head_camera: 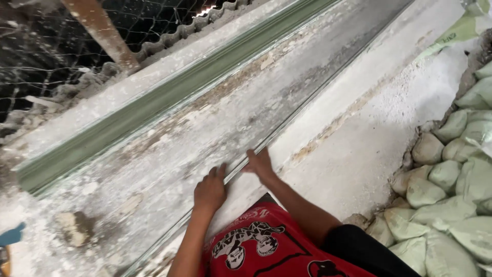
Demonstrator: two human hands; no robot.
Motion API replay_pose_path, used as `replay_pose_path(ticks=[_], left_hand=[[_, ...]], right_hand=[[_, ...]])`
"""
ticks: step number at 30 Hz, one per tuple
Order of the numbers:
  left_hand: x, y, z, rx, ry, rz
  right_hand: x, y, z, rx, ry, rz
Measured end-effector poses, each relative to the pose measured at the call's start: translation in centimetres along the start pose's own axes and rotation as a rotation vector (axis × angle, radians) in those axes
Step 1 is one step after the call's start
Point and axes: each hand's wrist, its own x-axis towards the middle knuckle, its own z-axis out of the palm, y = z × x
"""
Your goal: The person cleans a concrete floor with a yellow sponge, then moves a long green metal frame aside. They proceed to scoop white powder from a bag into a bucket and mix it by hand.
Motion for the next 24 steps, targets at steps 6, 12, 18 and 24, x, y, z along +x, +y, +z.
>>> replay_pose_path(ticks=[6, 12, 18, 24], left_hand=[[-1.1, 2.3, 2.7, 0.071, 0.120, -0.024], [-1.9, 1.4, 12.6, 0.433, 0.552, 0.055], [3.8, -6.0, 17.3, 0.659, 1.209, 0.237], [7.0, -11.9, 10.8, 0.637, 1.095, 0.140]], right_hand=[[-4.5, -8.1, -5.2, -0.234, -0.638, 0.109], [11.3, -19.1, -30.3, 0.376, -0.190, 0.208], [27.6, -25.7, -34.9, -0.329, 0.284, -0.406], [30.9, -30.7, -28.6, 0.553, 0.215, -0.411]])
